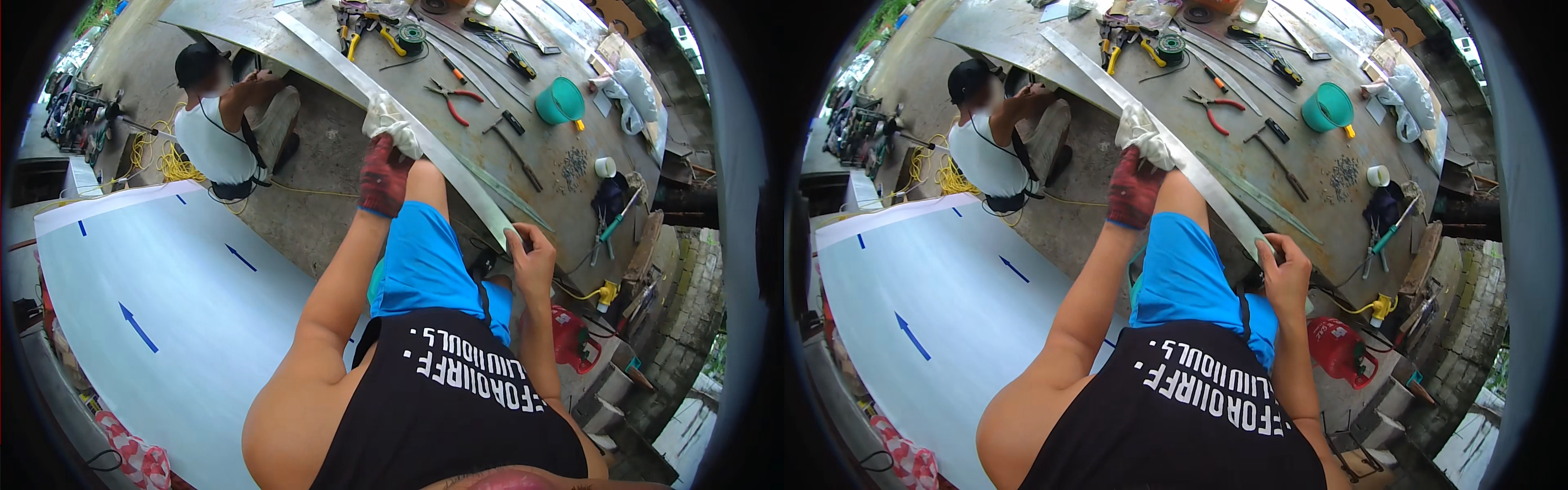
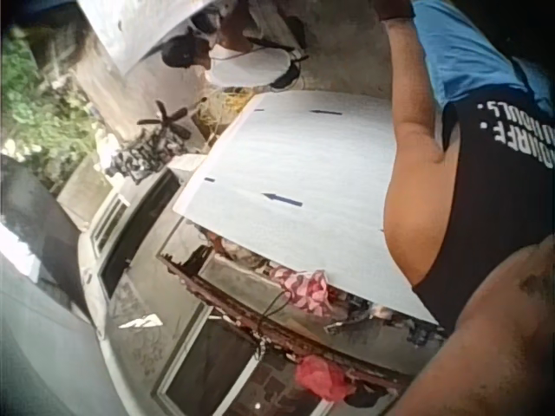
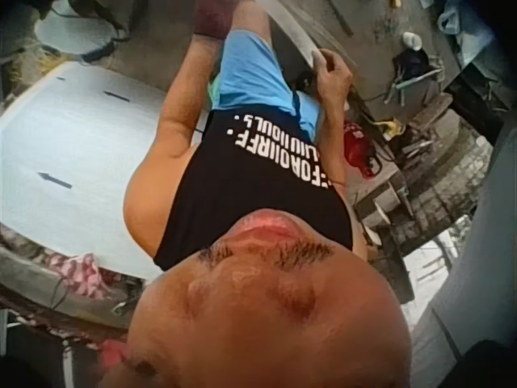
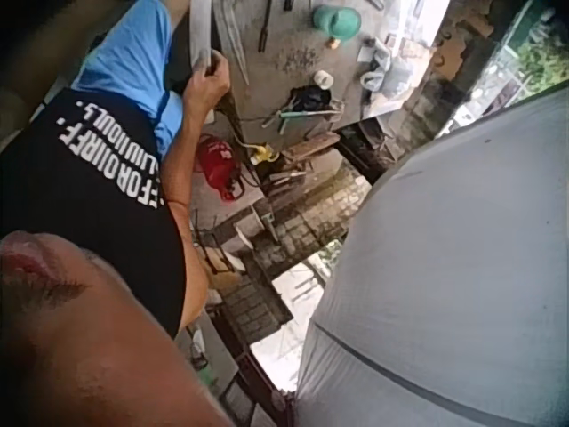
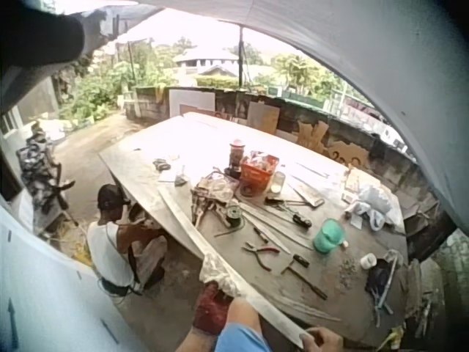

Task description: Assembling and fabricating a metal sign by preparing metal strips and sheets using hand tools.

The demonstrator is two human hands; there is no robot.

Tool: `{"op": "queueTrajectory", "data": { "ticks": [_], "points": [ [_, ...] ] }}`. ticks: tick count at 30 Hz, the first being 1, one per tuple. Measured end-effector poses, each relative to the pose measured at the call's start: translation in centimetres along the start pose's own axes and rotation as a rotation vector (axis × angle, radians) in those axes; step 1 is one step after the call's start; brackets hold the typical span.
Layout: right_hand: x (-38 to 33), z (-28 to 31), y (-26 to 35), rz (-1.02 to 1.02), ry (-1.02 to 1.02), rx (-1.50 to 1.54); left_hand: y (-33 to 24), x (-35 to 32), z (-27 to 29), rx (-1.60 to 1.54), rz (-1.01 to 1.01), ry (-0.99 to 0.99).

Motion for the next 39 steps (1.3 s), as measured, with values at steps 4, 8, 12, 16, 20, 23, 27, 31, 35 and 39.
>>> {"op": "queueTrajectory", "data": {
  "ticks": [4,8,12,16,20,23,27,31,35,39],
  "points": [
    [-1.1,-0.1,0.5,0.055,0.014,0.036,0.6,0.8,1.6,0.292,-0.141,-0.260],
    [-1.8,0.5,0.9,0.168,-0.022,-0.067,0.8,1.9,2.1,0.506,-0.233,-0.269],
    [-1.9,0.2,-0.5,0.106,0.015,-0.047,1.6,3.2,2.5,0.514,-0.203,-0.381],
    [-1.9,0.6,-0.6,0.165,0.053,-0.045,4.8,4.5,-0.1,0.168,0.210,-0.144],
    [-1.9,-0.1,-0.8,0.083,0.188,-0.123,5.2,2.2,-2.8,0.109,0.340,0.076],
    [-1.3,-1.3,2.0,0.243,0.183,-0.284,6.3,0.6,-4.8,0.006,0.410,0.196],
    [1.9,-3.8,5.4,0.339,0.205,-0.325,6.6,-1.5,-6.1,0.055,0.302,0.206],
    [3.8,-5.9,7.2,0.282,0.193,-0.285,7.1,-2.4,-6.5,0.153,0.310,0.127],
    [3.1,-5.8,7.4,0.274,0.176,-0.123,5.5,-0.9,-5.3,0.266,0.221,0.028],
    [0.7,-3.9,5.5,0.243,0.232,-0.104,0.7,1.5,-5.1,0.620,0.021,0.096]
  ]
}}
Point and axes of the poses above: each hand's wrist, its own x-axis towards the middle knuckle, its own z-axis out of the back of the hand, y = z × x, the point moved 9 cm from there along x, towards the middle knuckle
